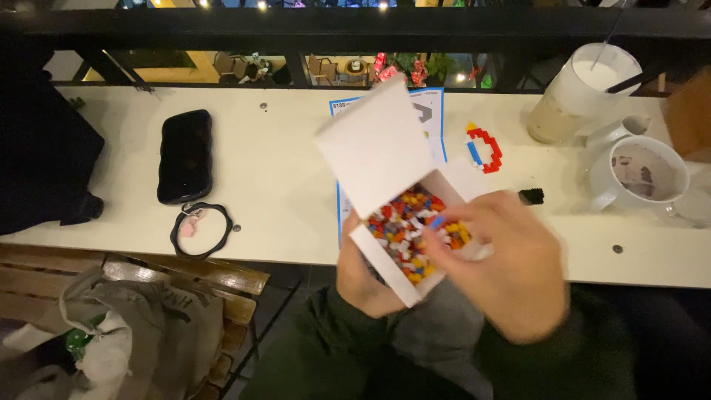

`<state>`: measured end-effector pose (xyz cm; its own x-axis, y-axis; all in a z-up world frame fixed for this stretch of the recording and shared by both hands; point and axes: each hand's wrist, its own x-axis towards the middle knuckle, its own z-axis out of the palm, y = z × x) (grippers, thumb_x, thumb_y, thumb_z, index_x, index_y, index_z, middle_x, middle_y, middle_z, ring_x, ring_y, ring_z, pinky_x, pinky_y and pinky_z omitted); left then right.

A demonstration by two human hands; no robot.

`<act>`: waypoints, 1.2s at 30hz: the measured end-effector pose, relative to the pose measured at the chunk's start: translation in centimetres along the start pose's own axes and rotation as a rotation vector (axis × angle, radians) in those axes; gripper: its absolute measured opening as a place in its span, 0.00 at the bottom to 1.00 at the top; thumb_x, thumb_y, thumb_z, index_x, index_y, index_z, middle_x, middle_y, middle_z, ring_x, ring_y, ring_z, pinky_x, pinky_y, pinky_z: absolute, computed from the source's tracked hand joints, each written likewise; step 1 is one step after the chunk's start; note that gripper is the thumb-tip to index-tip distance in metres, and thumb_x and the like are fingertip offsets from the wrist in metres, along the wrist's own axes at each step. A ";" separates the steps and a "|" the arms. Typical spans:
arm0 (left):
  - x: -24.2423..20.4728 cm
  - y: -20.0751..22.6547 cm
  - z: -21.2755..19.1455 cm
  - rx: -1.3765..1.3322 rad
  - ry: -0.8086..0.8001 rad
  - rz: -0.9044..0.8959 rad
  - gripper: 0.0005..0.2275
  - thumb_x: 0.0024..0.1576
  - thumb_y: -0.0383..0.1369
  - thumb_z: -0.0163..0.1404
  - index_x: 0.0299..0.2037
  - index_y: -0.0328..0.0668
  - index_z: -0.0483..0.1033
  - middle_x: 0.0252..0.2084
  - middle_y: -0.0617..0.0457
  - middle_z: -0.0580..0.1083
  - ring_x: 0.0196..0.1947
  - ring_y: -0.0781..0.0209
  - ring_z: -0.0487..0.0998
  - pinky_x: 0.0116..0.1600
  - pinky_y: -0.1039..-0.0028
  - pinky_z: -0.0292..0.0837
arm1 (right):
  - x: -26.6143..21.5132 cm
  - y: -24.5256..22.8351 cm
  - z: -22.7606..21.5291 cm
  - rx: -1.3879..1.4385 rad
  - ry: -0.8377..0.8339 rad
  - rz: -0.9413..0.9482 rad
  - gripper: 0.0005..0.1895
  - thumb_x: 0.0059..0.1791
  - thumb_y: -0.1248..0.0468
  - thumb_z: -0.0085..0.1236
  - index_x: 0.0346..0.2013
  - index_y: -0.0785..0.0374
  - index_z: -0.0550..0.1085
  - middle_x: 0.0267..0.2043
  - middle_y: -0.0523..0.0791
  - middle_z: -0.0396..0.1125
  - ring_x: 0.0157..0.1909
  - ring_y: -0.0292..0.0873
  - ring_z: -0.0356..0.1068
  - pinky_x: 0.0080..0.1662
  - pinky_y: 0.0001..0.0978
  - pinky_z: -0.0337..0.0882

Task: Assembling a small LEGO-like model by following printed instructions, picking pieces from a box, and connecting them.

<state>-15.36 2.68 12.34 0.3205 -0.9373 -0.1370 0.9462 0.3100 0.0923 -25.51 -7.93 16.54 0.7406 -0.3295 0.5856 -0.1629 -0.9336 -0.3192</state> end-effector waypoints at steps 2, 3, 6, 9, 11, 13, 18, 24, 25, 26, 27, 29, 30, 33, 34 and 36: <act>-0.3 0.8 -1.1 0.016 -0.011 0.035 0.26 0.55 0.51 0.44 0.57 0.41 0.67 0.53 0.45 0.70 0.52 0.46 0.71 0.44 0.63 0.72 | 0.1 0.9 -2.2 0.037 0.110 0.127 0.11 0.43 0.66 0.71 0.38 0.61 0.78 0.39 0.47 0.69 0.26 0.40 0.60 0.30 0.29 0.61; -0.6 1.5 -2.0 0.015 -0.010 0.031 0.26 0.55 0.51 0.44 0.57 0.41 0.67 0.53 0.45 0.70 0.52 0.46 0.71 0.44 0.63 0.72 | 0.1 2.5 -2.2 0.035 0.110 0.131 0.11 0.43 0.66 0.71 0.38 0.61 0.78 0.39 0.47 0.69 0.26 0.40 0.60 0.30 0.29 0.61; -1.4 3.4 -4.8 0.037 -0.028 0.082 0.38 0.48 0.60 0.44 0.65 0.45 0.61 0.60 0.42 0.66 0.51 0.38 0.71 0.28 0.60 0.74 | -0.8 7.7 -0.2 -0.119 0.054 0.250 0.09 0.47 0.60 0.72 0.38 0.58 0.81 0.33 0.43 0.67 0.29 0.37 0.60 0.37 0.29 0.61; -2.2 4.9 -5.8 -0.008 -0.030 0.057 0.37 0.44 0.58 0.51 0.63 0.53 0.58 0.61 0.49 0.62 0.60 0.42 0.64 0.46 0.55 0.77 | -2.4 11.5 4.7 -0.063 -0.159 0.298 0.16 0.43 0.52 0.64 0.38 0.57 0.79 0.38 0.46 0.69 0.33 0.44 0.66 0.37 0.37 0.65; -2.6 5.4 -4.3 0.020 0.468 0.015 0.37 0.33 0.62 0.52 0.57 0.65 0.65 0.62 0.60 0.64 0.64 0.50 0.64 0.51 0.57 0.70 | -2.6 11.1 6.3 -0.160 -0.395 0.408 0.16 0.45 0.50 0.60 0.38 0.58 0.80 0.41 0.45 0.70 0.40 0.44 0.70 0.38 0.38 0.71; -2.3 5.2 -5.4 0.015 0.378 0.025 0.38 0.35 0.62 0.52 0.58 0.63 0.64 0.62 0.57 0.63 0.63 0.47 0.64 0.49 0.56 0.71 | -1.8 10.4 6.1 -0.151 -0.430 0.444 0.17 0.46 0.52 0.58 0.42 0.59 0.78 0.45 0.46 0.69 0.43 0.45 0.69 0.41 0.38 0.72; -1.8 4.3 -4.5 -0.032 0.251 -0.036 0.36 0.40 0.59 0.53 0.59 0.59 0.63 0.60 0.56 0.64 0.60 0.48 0.65 0.45 0.60 0.75 | -1.1 10.1 4.9 -0.141 -0.553 0.489 0.22 0.48 0.54 0.53 0.57 0.51 0.71 0.54 0.46 0.67 0.50 0.47 0.68 0.45 0.40 0.72; -1.1 3.2 -4.3 0.038 0.057 0.015 0.31 0.48 0.60 0.45 0.56 0.51 0.65 0.46 0.53 0.69 0.39 0.43 0.75 0.18 0.65 0.69 | -1.2 10.9 1.4 0.023 -0.300 0.319 0.23 0.48 0.57 0.57 0.57 0.58 0.72 0.51 0.45 0.71 0.36 0.42 0.70 0.43 0.36 0.67; -1.1 3.2 -4.5 0.096 0.053 0.071 0.31 0.47 0.60 0.46 0.56 0.49 0.65 0.46 0.52 0.69 0.39 0.43 0.74 0.20 0.64 0.68 | -0.7 9.6 0.2 0.084 -0.188 0.355 0.15 0.51 0.62 0.55 0.52 0.60 0.75 0.48 0.44 0.72 0.37 0.39 0.69 0.40 0.31 0.66; -1.1 3.1 -4.7 0.155 0.050 0.126 0.31 0.47 0.59 0.47 0.56 0.48 0.65 0.47 0.51 0.69 0.40 0.42 0.74 0.22 0.62 0.67 | -0.3 8.2 -0.9 0.146 -0.077 0.392 0.09 0.53 0.67 0.54 0.47 0.62 0.77 0.46 0.43 0.73 0.38 0.37 0.69 0.37 0.27 0.64; -1.1 3.0 -4.9 0.155 0.053 0.131 0.31 0.47 0.59 0.47 0.56 0.48 0.65 0.47 0.51 0.69 0.40 0.42 0.74 0.22 0.62 0.67 | 0.0 6.5 -1.7 0.151 -0.081 0.390 0.09 0.53 0.67 0.54 0.47 0.62 0.77 0.46 0.43 0.73 0.38 0.37 0.69 0.37 0.27 0.64; -1.1 2.9 -5.2 0.334 0.044 0.294 0.32 0.46 0.57 0.49 0.56 0.45 0.64 0.48 0.49 0.69 0.42 0.41 0.73 0.27 0.59 0.64 | 0.5 3.1 -3.3 0.166 -0.023 0.207 0.05 0.54 0.73 0.57 0.42 0.67 0.78 0.41 0.47 0.73 0.31 0.37 0.65 0.39 0.26 0.65; -1.1 2.7 -5.4 0.334 0.048 0.297 0.32 0.46 0.57 0.49 0.56 0.45 0.64 0.48 0.49 0.69 0.42 0.41 0.73 0.27 0.59 0.64 | 0.7 2.2 -3.1 0.171 -0.026 0.206 0.05 0.54 0.73 0.57 0.42 0.67 0.78 0.41 0.47 0.73 0.31 0.37 0.65 0.39 0.26 0.65; -1.1 2.3 -6.0 0.515 0.038 0.455 0.33 0.44 0.55 0.52 0.55 0.42 0.64 0.49 0.46 0.68 0.43 0.40 0.72 0.32 0.56 0.61 | 1.1 0.3 -2.0 0.211 -0.141 0.013 0.07 0.46 0.72 0.59 0.37 0.61 0.79 0.40 0.41 0.75 0.29 0.35 0.68 0.35 0.24 0.67; -1.1 2.2 -6.2 0.606 0.029 0.531 0.34 0.43 0.54 0.53 0.55 0.40 0.64 0.49 0.45 0.68 0.44 0.39 0.72 0.35 0.54 0.60 | 1.1 0.2 -1.2 0.203 -0.202 -0.077 0.08 0.46 0.69 0.59 0.39 0.59 0.79 0.41 0.41 0.75 0.33 0.37 0.70 0.38 0.27 0.68; -1.0 2.0 -6.5 0.697 0.021 0.608 0.34 0.43 0.53 0.54 0.55 0.38 0.63 0.49 0.44 0.68 0.45 0.38 0.72 0.37 0.53 0.58 | 1.2 -0.1 0.7 0.195 -0.261 -0.167 0.10 0.46 0.66 0.59 0.41 0.58 0.78 0.42 0.42 0.74 0.38 0.39 0.72 0.41 0.30 0.70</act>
<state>-13.52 5.24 6.30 0.7604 -0.6398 0.1120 0.3772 0.5754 0.7257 -24.19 -8.11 16.74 0.8922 -0.1040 0.4395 0.0831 -0.9187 -0.3862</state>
